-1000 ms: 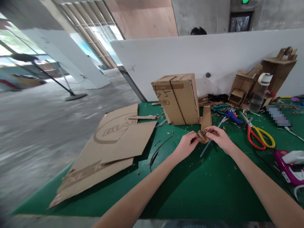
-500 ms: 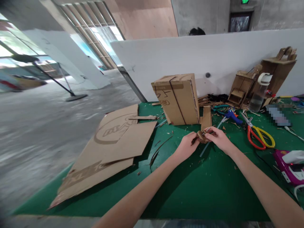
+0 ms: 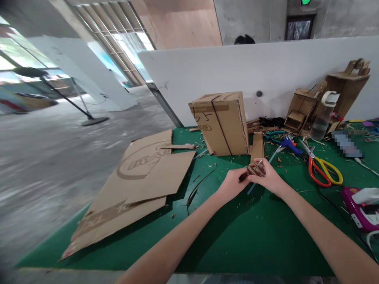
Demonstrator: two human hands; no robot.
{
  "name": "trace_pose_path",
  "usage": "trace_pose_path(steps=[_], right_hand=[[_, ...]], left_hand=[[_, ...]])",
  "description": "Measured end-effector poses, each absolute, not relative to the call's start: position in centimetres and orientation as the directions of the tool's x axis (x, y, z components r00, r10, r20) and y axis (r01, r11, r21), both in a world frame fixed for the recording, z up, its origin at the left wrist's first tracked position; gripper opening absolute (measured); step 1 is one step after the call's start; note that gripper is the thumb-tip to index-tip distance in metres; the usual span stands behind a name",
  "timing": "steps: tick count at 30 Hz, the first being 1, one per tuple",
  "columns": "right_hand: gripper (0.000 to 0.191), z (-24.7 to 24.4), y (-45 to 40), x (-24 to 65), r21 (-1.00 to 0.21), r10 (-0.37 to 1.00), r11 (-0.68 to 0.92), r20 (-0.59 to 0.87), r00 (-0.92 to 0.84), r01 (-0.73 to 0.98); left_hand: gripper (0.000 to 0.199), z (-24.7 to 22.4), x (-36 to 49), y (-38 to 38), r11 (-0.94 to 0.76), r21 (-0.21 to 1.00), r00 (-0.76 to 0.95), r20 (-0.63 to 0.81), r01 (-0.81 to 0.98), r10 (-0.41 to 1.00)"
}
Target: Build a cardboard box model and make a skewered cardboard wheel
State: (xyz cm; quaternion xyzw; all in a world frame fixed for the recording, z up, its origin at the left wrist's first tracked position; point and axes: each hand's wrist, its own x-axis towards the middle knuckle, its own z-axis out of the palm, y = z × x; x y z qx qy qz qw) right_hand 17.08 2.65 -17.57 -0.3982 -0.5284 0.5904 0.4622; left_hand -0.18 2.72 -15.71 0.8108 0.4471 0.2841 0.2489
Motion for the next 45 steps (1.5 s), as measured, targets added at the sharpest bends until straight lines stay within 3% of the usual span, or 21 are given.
trace_pose_path(steps=[7,18,24,27,30,33,36,40,45], right_hand=[[0.058,-16.6,2.6,17.3,-0.989,0.986,-0.048,-0.025,-0.165,-0.138],[0.029,-14.0,2.9,20.4,-0.967,0.904,0.131,0.027,-0.427,0.217],[0.022,-14.9,4.7,23.7,-0.884,0.955,0.272,0.201,-0.216,0.381],[0.023,-15.2,4.7,23.6,-0.767,0.942,0.335,0.255,-0.22,0.547],[0.027,-15.2,4.0,21.7,-0.632,0.902,0.428,0.262,-0.342,0.646],[0.037,-15.0,3.2,19.5,-0.503,0.847,0.528,0.251,-0.469,0.684],[0.051,-14.9,3.0,18.0,-0.424,0.794,0.6,0.211,-0.57,0.679],[0.066,-14.7,3.4,17.2,-0.451,0.804,0.564,0.109,-0.585,0.692],[0.071,-14.7,3.5,17.5,-0.475,0.842,0.502,0.078,-0.533,0.723]], left_hand=[[0.024,-15.1,-0.1,2.7,-0.524,0.705,0.515,0.258,0.478,0.817],[0.029,-14.7,-1.8,4.2,-0.506,0.684,0.587,0.139,0.525,0.797],[0.033,-15.4,-3.6,6.0,-0.435,0.608,0.404,0.198,0.664,0.893],[0.031,-15.2,-4.1,6.2,-0.401,0.439,0.326,0.239,0.804,0.915],[0.03,-14.9,-4.3,6.1,-0.394,0.222,0.358,0.187,0.892,0.915],[0.027,-14.7,-4.4,5.7,-0.372,0.101,0.359,0.126,0.923,0.925],[0.028,-14.5,-4.8,5.4,-0.335,0.084,0.324,0.128,0.938,0.937],[0.02,-13.4,-7.6,6.6,-0.231,0.116,0.22,0.098,0.966,0.971],[0.011,-11.3,-13.9,11.9,0.082,0.134,-0.095,0.094,0.988,0.991]])
